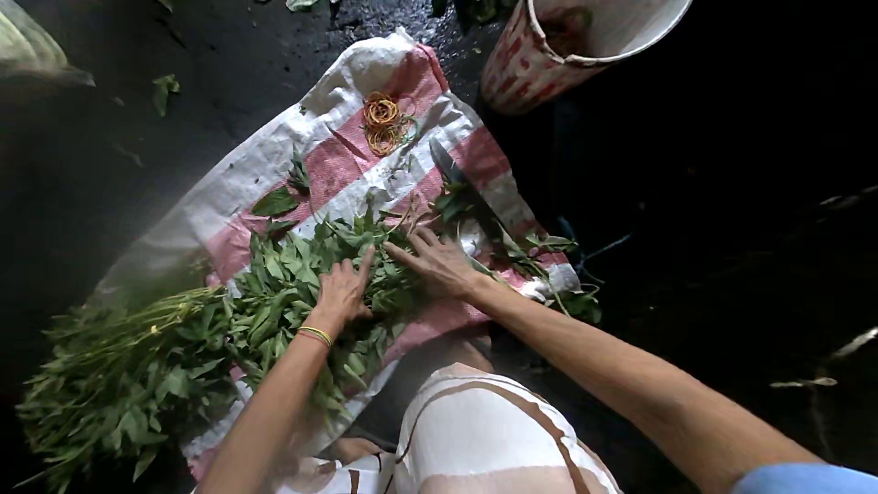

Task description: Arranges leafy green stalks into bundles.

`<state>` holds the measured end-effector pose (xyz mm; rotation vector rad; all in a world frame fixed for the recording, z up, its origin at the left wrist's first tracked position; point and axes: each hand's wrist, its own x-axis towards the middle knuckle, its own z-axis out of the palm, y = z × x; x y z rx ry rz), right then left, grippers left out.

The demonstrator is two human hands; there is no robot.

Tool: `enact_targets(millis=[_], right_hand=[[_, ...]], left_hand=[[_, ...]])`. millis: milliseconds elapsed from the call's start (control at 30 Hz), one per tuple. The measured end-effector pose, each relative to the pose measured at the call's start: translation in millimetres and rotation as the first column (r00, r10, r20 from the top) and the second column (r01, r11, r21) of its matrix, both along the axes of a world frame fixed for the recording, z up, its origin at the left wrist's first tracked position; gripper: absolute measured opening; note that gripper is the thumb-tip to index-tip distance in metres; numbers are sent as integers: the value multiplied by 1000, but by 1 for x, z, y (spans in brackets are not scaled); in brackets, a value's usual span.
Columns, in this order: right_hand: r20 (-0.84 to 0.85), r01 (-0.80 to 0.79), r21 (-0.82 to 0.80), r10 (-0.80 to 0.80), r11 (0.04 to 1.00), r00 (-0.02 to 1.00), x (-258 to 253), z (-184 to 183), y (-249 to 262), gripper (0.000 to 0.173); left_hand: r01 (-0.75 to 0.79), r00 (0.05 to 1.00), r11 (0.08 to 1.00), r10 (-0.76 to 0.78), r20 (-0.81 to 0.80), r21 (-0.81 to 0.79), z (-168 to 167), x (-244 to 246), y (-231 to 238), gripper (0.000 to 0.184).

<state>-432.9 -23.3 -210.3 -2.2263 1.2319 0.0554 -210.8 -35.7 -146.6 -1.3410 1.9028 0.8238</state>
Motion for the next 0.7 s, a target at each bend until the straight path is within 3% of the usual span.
enact_targets(millis=[133, 267, 367, 400, 500, 567, 633, 700], right_hand=[[137, -7, -228, 39, 974, 990, 3, 35, 0, 86], [224, -76, -343, 160, 936, 961, 18, 62, -16, 92], [155, -81, -102, 96, 991, 983, 28, 62, -29, 118], [121, -68, -6, 69, 998, 990, 29, 63, -35, 116], [193, 93, 103, -111, 990, 975, 24, 69, -53, 70], [246, 268, 163, -302, 950, 921, 21, 66, -59, 42], [141, 359, 248, -400, 900, 906, 24, 61, -59, 38], [15, 374, 326, -401, 868, 916, 33, 59, -55, 53]], left_hand=[[23, 996, 998, -28, 87, 57, 53, -1, -9, 118], [1, 993, 1000, -3, 116, 15, 101, 18, -3, 117], [-90, 995, 995, 92, 42, -38, 107, 41, 3, 123], [-77, 996, 990, 81, 24, -117, 106, 47, 2, 117], [-128, 987, 913, 80, -138, -388, 101, 52, -3, 71], [-207, 952, 855, 65, -299, -475, 87, 47, -6, 45], [-257, 911, 854, 57, -409, -453, 73, 40, -6, 35], [-261, 897, 903, 98, -430, -340, 65, 32, -6, 35]])
